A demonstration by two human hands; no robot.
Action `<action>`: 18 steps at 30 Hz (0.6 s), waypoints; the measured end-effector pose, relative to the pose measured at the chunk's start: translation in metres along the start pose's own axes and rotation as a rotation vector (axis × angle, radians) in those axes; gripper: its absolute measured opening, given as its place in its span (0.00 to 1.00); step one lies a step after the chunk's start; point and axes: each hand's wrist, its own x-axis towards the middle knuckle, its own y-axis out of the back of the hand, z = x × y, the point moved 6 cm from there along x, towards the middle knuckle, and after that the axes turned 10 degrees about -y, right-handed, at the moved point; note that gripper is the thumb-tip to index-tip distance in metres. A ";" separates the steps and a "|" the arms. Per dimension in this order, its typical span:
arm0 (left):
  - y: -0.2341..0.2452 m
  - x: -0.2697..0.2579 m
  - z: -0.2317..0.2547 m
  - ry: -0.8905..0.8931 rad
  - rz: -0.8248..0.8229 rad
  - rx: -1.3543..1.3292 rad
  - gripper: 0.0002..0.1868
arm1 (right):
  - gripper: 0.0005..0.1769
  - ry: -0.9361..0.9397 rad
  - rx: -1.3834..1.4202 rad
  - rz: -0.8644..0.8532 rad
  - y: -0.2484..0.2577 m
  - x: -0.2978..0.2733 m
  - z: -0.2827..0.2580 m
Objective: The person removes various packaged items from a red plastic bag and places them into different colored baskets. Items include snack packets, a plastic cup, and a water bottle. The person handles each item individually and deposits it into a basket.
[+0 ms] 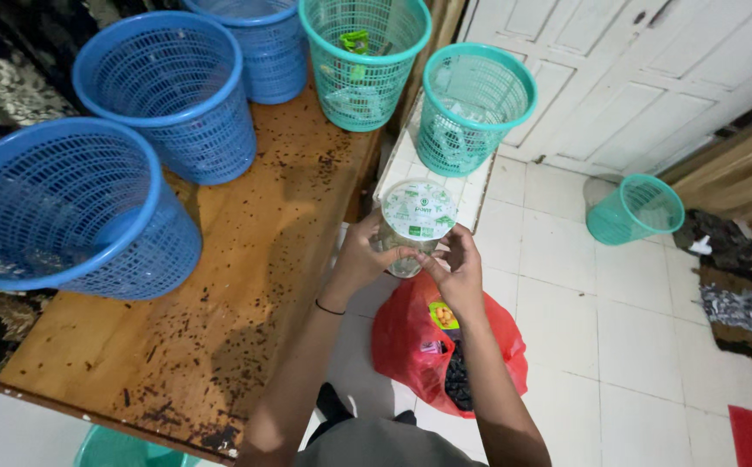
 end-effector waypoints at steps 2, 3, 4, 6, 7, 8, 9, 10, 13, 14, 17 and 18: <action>0.007 -0.005 0.000 0.041 0.019 0.049 0.37 | 0.32 0.005 -0.002 -0.019 -0.007 0.000 -0.002; 0.011 -0.006 -0.001 0.059 0.029 0.072 0.38 | 0.32 -0.003 0.010 -0.033 -0.011 0.002 -0.002; 0.015 -0.008 -0.001 0.064 0.041 0.074 0.38 | 0.33 -0.011 0.021 -0.048 -0.015 0.003 -0.002; 0.023 -0.012 0.000 0.073 0.069 0.080 0.38 | 0.33 -0.011 0.035 -0.076 -0.025 0.005 -0.002; 0.028 -0.013 0.002 0.054 0.069 0.085 0.39 | 0.33 -0.003 0.038 -0.087 -0.030 0.007 -0.002; 0.032 -0.014 0.004 0.034 0.068 0.091 0.39 | 0.33 0.004 0.040 -0.099 -0.036 0.009 -0.002; 0.037 -0.016 0.006 0.017 0.068 0.097 0.39 | 0.33 0.011 0.029 -0.106 -0.041 0.010 -0.002; 0.043 -0.018 0.006 0.034 0.079 0.080 0.40 | 0.33 0.019 0.018 -0.114 -0.046 0.011 -0.002; 0.060 -0.023 0.007 0.068 0.109 0.038 0.42 | 0.34 0.039 -0.001 -0.117 -0.063 0.014 0.002; 0.065 -0.024 0.008 0.066 0.119 0.032 0.44 | 0.34 0.045 -0.004 -0.114 -0.069 0.015 0.003; 0.080 -0.029 0.013 0.070 0.135 0.041 0.46 | 0.34 0.029 0.023 -0.135 -0.085 0.016 0.007; 0.084 -0.030 0.015 0.074 0.137 0.048 0.46 | 0.35 0.034 0.031 -0.144 -0.090 0.017 0.008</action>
